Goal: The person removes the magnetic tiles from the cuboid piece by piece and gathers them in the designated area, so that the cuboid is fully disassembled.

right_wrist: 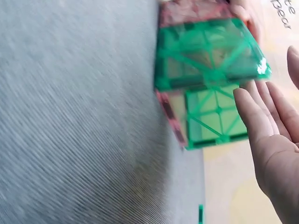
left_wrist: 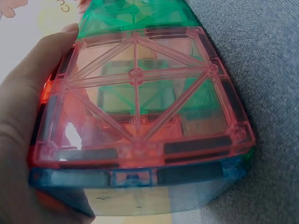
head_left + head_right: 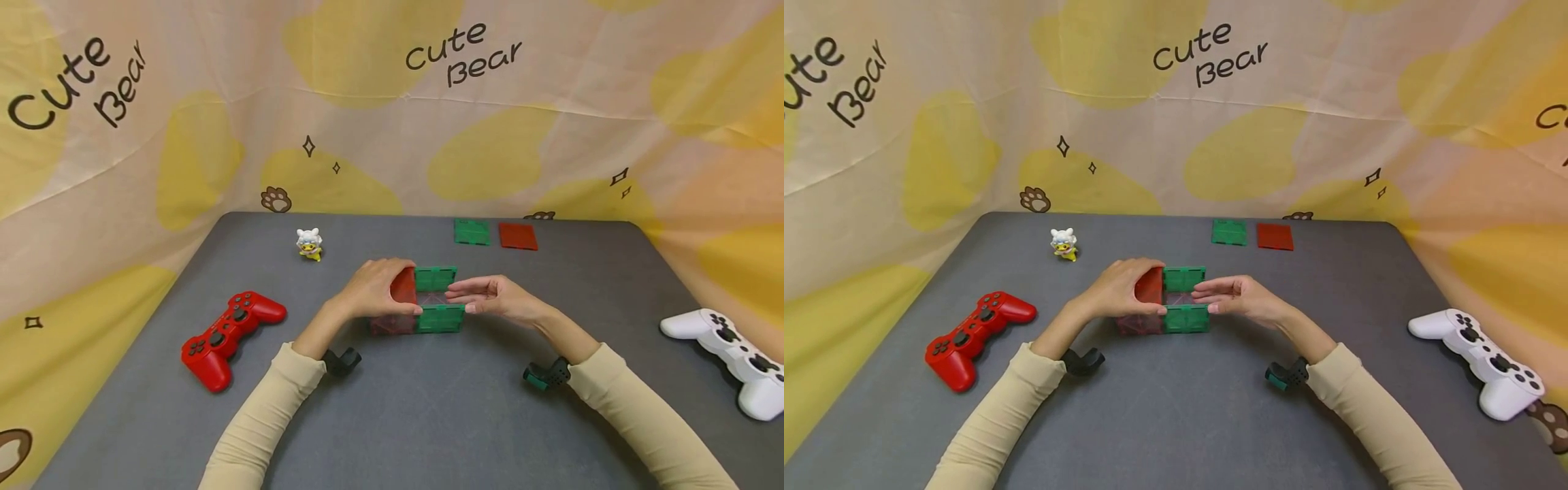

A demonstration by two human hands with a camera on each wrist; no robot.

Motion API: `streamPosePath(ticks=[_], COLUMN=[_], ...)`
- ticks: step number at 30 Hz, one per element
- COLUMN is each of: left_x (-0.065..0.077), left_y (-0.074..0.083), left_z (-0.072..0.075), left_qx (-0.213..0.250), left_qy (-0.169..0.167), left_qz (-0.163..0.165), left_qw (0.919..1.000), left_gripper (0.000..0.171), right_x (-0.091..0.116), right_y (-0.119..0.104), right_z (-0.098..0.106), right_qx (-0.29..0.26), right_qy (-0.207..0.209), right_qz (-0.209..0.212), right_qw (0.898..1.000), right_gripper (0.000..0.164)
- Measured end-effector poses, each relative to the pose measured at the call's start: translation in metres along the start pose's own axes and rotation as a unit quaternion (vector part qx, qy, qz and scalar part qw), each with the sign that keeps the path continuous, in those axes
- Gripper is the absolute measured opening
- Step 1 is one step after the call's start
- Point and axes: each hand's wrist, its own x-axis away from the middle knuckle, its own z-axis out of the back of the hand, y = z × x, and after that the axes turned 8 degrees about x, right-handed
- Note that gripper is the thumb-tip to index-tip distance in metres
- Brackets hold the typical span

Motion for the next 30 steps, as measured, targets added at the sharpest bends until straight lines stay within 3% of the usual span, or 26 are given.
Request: streamPosePath(ticks=[9, 15, 18, 22, 30], left_x=[-0.002, -0.002, -0.001, 0.001, 0.002], left_y=[0.001, 0.001, 0.001, 0.002, 0.004], left_z=[0.005, 0.005, 0.002, -0.001, -0.002], left_qx=[-0.007, -0.012, -0.014, -0.016, -0.017], left_qy=[0.004, 0.009, 0.007, 0.004, 0.006], left_qz=[-0.002, -0.001, 0.000, -0.001, 0.002], left_qw=[1.0000, 0.9999, 0.9999, 0.9999, 0.9998], left_gripper=[0.075, 0.075, 0.075, 0.076, 0.076], right_x=[-0.004, -0.006, -0.007, -0.008, -0.004], right_y=[0.007, 0.010, 0.011, 0.012, 0.011], right_z=[-0.008, -0.010, -0.013, -0.016, -0.013], right_qx=[0.075, 0.094, 0.075, 0.054, 0.082], right_qy=[0.014, 0.007, 0.012, 0.024, 0.068], right_qz=[-0.085, -0.080, -0.082, -0.089, -0.086], right_qw=[0.993, 0.992, 0.994, 0.994, 0.991], right_gripper=[0.051, 0.037, 0.029, 0.019, 0.011])
